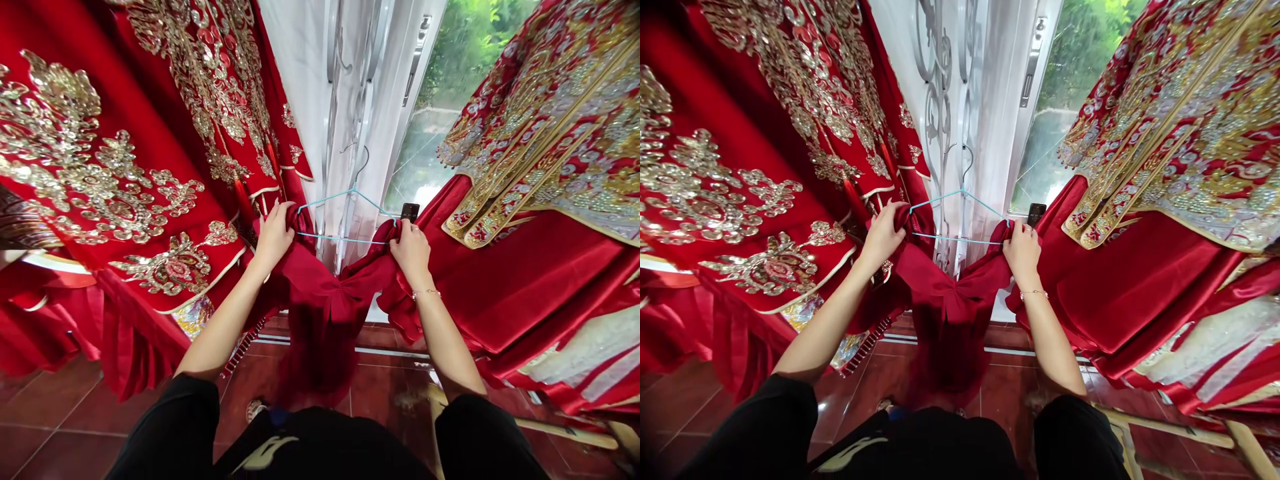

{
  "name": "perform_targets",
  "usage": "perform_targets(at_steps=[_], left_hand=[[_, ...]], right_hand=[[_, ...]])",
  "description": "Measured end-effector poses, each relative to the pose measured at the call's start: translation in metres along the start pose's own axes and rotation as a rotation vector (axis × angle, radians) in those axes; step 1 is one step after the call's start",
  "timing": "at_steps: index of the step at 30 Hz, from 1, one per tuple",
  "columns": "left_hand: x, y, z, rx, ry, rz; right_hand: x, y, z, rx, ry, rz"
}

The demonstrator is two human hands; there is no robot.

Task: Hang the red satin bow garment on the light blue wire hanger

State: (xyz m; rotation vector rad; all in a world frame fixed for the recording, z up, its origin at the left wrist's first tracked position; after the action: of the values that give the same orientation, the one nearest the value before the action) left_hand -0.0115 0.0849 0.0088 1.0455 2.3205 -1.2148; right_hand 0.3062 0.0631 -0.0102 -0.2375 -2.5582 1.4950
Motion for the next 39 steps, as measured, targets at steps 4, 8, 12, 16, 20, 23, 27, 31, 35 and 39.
perform_targets(at_steps=[4,8,12,16,20,23,27,31,35,39], left_hand=[[0.011,-0.009,-0.008,0.057,0.065,0.038],[0.010,-0.007,-0.008,0.058,0.065,0.022],[0.009,-0.001,-0.011,0.042,0.029,-0.006],[0.011,-0.005,-0.020,0.123,0.067,0.014],[0.005,-0.003,-0.019,0.159,0.057,-0.056],[-0.006,0.008,-0.016,0.031,-0.010,-0.203],[-0.020,0.027,-0.022,-0.028,-0.013,-0.295],[-0.020,0.027,-0.034,0.041,-0.038,-0.373],[-0.019,0.011,-0.044,0.177,-0.002,-0.434],[-0.012,-0.011,-0.060,0.285,0.070,-0.469]], right_hand=[[0.001,-0.005,0.002,0.015,-0.014,0.050],[0.002,-0.008,0.006,0.047,-0.019,0.076],[0.002,-0.011,0.010,0.038,-0.010,0.073],[0.000,-0.015,0.014,0.030,-0.010,0.073],[0.001,-0.016,0.018,0.047,-0.008,0.082],[0.004,-0.015,0.016,0.052,0.017,0.105],[0.011,-0.010,0.009,0.076,0.042,0.177],[0.015,-0.008,0.001,0.092,-0.010,0.220],[0.005,-0.015,-0.011,0.104,-0.074,0.208],[-0.011,-0.023,-0.027,0.167,-0.131,0.135]])
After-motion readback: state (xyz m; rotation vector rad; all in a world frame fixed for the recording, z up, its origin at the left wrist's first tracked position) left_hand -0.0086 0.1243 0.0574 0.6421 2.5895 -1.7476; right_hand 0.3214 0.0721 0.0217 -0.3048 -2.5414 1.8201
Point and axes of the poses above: each hand's wrist, its own z-axis away from the middle knuckle, its own y-axis out of the palm, x = y × z, the point moved 6 cm from there along -z, towards the middle knuckle, and after that the axes turned 10 degrees about z, right-handed, at the moved point
